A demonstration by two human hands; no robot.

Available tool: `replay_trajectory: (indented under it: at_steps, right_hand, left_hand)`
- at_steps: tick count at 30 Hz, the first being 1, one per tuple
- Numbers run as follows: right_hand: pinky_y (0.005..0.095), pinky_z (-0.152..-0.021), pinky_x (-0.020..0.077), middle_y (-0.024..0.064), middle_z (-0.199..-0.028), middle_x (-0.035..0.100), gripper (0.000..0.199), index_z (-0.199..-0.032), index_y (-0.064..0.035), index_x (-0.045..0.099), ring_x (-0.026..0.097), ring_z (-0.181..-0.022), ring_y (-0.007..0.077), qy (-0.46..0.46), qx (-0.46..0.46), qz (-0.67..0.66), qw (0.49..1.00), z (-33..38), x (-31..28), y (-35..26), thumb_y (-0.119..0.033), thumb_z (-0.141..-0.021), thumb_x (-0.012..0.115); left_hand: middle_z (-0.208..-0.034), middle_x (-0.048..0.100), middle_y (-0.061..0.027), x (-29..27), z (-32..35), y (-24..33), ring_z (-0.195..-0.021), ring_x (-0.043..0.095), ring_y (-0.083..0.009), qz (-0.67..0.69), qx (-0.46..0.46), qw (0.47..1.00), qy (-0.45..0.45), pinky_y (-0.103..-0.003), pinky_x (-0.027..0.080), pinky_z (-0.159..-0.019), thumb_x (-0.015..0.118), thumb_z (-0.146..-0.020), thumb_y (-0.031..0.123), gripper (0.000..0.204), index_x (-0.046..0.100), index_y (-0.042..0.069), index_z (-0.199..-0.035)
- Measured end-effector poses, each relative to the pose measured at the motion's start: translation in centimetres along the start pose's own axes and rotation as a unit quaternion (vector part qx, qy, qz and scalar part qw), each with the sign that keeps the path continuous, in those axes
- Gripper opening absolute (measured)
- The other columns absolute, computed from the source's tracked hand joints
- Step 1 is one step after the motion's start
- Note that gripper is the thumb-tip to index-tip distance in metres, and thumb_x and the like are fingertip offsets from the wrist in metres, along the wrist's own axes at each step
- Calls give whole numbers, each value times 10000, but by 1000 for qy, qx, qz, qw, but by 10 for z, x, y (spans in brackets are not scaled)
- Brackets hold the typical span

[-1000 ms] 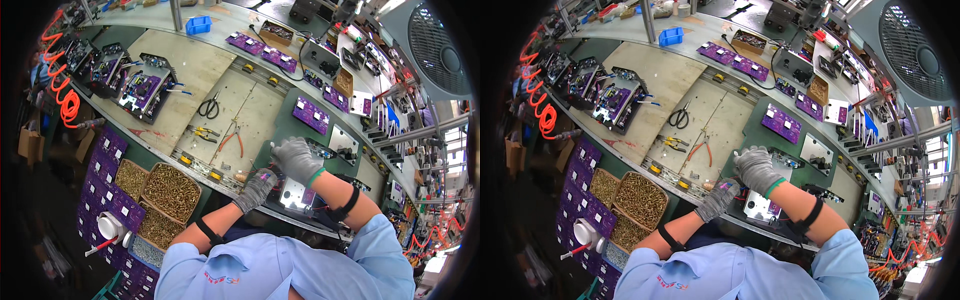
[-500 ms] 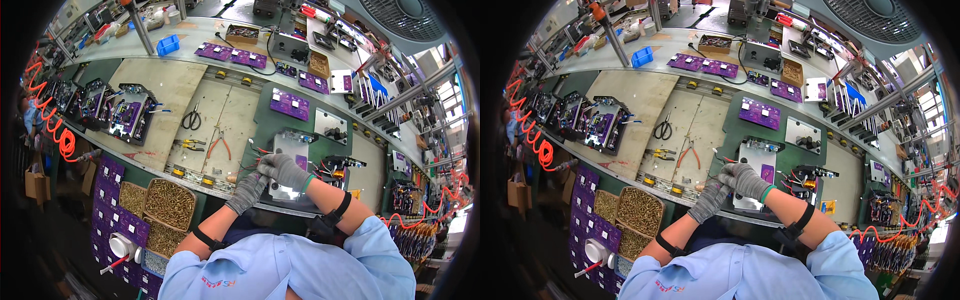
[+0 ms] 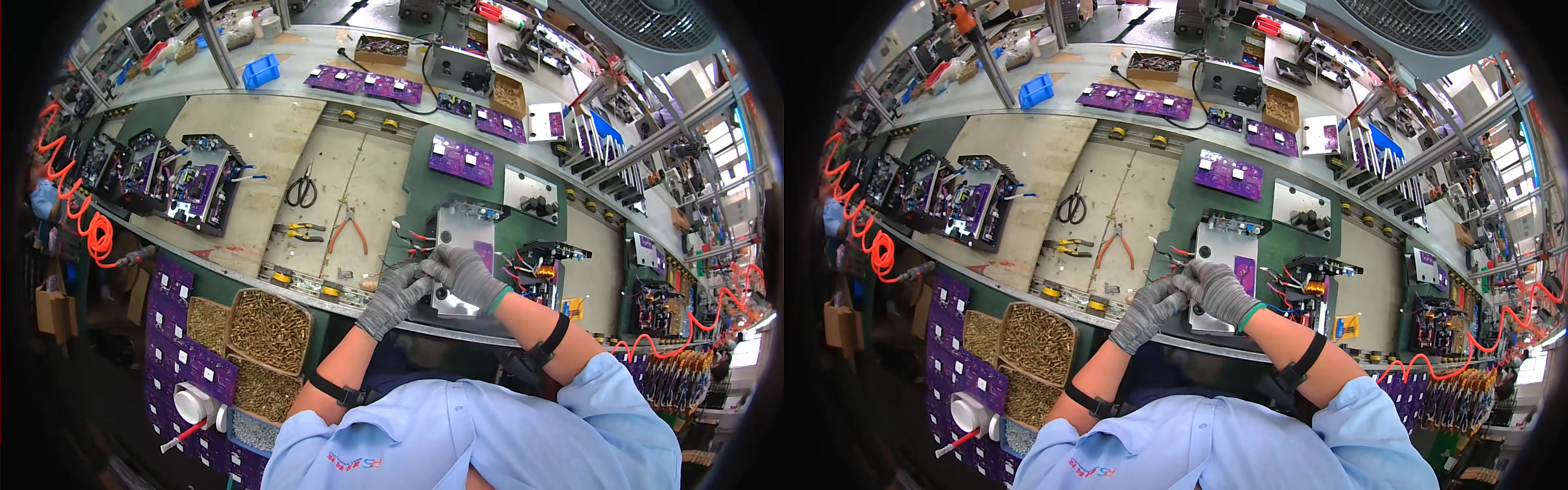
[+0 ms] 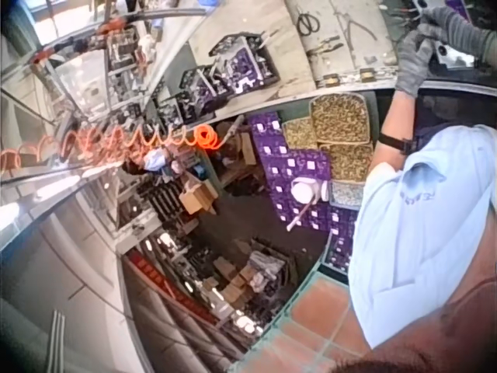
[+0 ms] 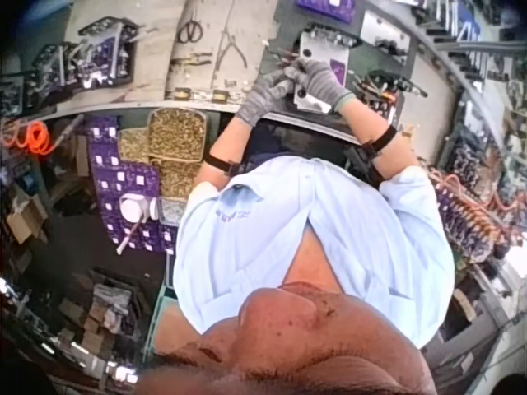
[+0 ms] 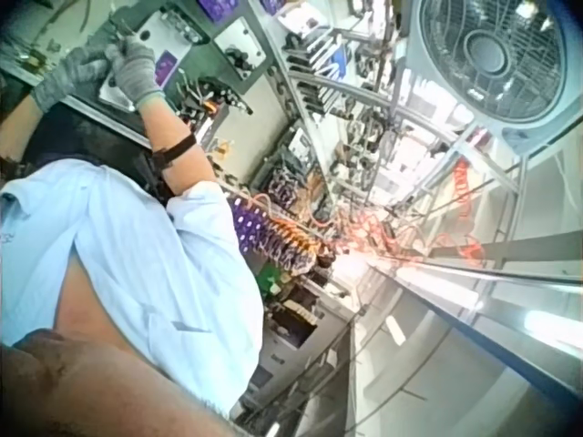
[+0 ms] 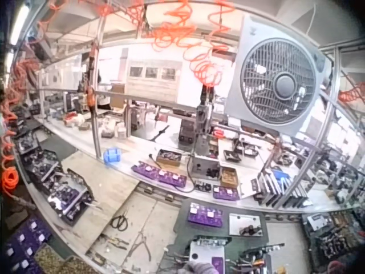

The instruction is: Assembling and wiring electronic components inside a power inverter casing on a factory assembly line.

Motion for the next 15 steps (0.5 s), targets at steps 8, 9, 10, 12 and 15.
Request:
replay_trajectory:
  at_steps: [8,9,10,12,15]
  right_hand:
    - [350,-594,507,84,-694,662,321,-901,-27,671,627,-604,173,-34,31,-104,993,9,12,23,-342,-953,695]
    - [350,-594,507,84,-694,662,321,-901,-27,671,627,-604,173,-36,21,-122,992,10,12,24,-342,-953,695]
    - [375,-626,518,106,-710,674,354,-891,-37,673,655,-638,232,-26,-27,-15,999,11,11,22,-386,-942,696]
    - [401,-658,529,128,-726,686,387,-881,-47,675,683,-673,291,-14,-70,90,993,12,8,21,-430,-932,696]
    - [437,-727,539,162,-779,698,445,-892,-44,670,692,-774,371,-31,-53,151,987,13,3,29,-488,-913,689]
  left_hand:
    - [-952,715,-93,-6,16,9,-912,647,-144,-231,-46,971,38,-318,519,-858,656,-970,239,279,703,-10,-1087]
    - [-958,722,-115,-6,17,11,-920,658,-165,-253,-17,967,37,-333,521,-861,663,-966,255,295,705,-10,-1088]
    - [-958,722,-115,-6,18,8,-920,658,-165,-233,-33,971,37,-333,521,-861,663,-966,255,295,705,-10,-1088]
    - [-977,731,-128,-6,19,6,-933,672,-205,-247,-21,969,7,-363,524,-873,662,-965,296,339,706,-12,-1100]
    - [-973,727,-135,-10,17,-1,-921,670,-222,-277,-45,960,-8,-380,522,-868,659,-960,326,375,706,-11,-1117]
Point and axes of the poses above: each hand's wrist, its own z-axis away from the middle knuckle, its own x-axis out of the palm, y = z × x, the point moved 4 cm from there along -z, towards the middle knuckle
